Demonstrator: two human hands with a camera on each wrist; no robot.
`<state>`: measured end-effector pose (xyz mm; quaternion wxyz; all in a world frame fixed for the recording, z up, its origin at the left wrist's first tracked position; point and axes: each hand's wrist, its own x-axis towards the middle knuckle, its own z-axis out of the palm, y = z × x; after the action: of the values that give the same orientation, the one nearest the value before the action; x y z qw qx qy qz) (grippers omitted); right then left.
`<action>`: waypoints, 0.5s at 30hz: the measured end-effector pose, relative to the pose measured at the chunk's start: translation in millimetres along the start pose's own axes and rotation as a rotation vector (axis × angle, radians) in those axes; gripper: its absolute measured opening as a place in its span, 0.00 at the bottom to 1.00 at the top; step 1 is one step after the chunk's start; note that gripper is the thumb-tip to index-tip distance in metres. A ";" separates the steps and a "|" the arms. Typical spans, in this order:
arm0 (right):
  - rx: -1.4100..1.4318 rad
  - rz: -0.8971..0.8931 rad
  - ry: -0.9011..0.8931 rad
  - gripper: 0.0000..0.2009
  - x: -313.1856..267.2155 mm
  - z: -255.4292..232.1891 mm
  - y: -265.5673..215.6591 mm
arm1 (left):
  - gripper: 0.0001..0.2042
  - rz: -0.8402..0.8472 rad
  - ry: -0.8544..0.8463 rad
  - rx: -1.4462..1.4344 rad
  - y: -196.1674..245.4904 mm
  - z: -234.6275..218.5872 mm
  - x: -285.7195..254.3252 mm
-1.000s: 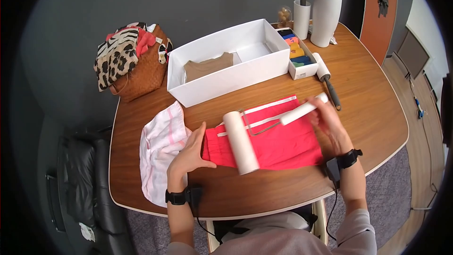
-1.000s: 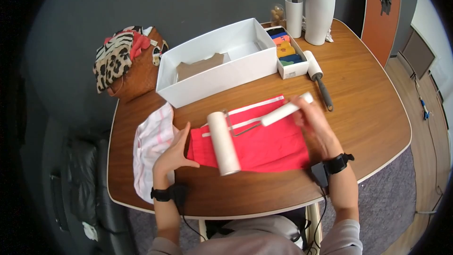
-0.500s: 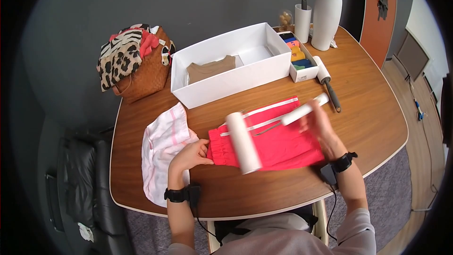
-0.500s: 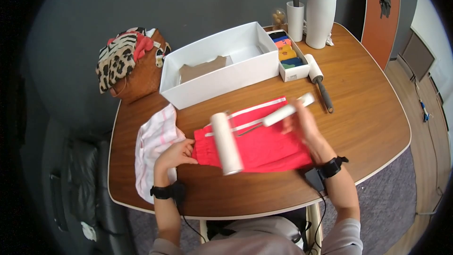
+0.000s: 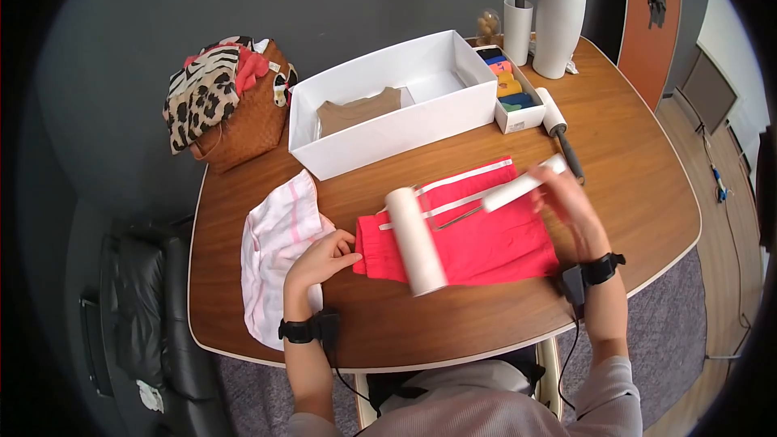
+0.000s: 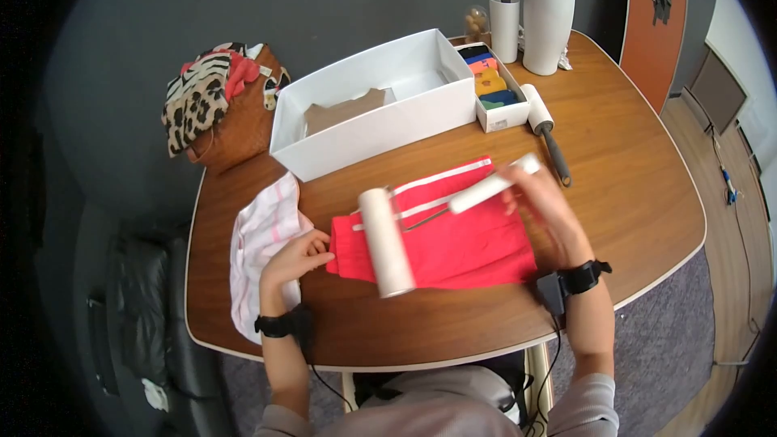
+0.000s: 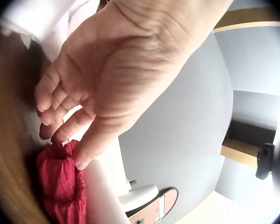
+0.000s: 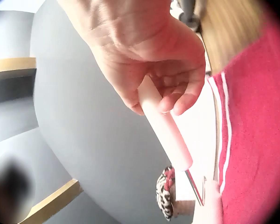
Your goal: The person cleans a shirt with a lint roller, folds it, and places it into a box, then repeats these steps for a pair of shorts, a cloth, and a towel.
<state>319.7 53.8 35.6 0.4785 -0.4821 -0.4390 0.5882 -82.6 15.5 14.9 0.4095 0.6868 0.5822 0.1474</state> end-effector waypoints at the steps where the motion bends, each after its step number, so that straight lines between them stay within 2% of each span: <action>1: 0.003 -0.057 0.070 0.12 1.3 -11.5 -4.4 | 0.15 -0.005 0.006 0.015 -0.3 0.6 -0.7; 4: -0.059 -0.184 0.219 0.13 1.6 -56.6 -18.4 | 0.15 -0.020 0.014 0.051 -0.5 3.3 1.6; 6: -0.003 -0.317 0.430 0.13 1.1 -81.0 -22.3 | 0.14 -0.047 0.019 0.067 -1.0 3.8 2.4; 7: 0.066 -0.310 0.499 0.13 -1.9 -89.1 -27.2 | 0.14 -0.056 0.015 0.064 -0.2 4.3 2.5; 10: 0.236 -0.326 0.535 0.13 -4.6 -110.5 -30.4 | 0.14 -0.072 0.008 0.052 1.5 4.1 2.3; 11: 0.219 -0.339 0.639 0.14 -3.0 -108.3 -28.4 | 0.13 -0.067 0.008 0.046 1.4 4.5 2.7; 15: 0.242 -0.312 0.544 0.13 11.2 -99.2 -10.1 | 0.12 -0.031 -0.003 0.055 -5.8 5.9 5.8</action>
<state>418.2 71.8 29.0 0.7162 -0.4879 -0.2907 0.4055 -80.9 18.5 5.4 0.3934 0.6889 0.5961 0.1239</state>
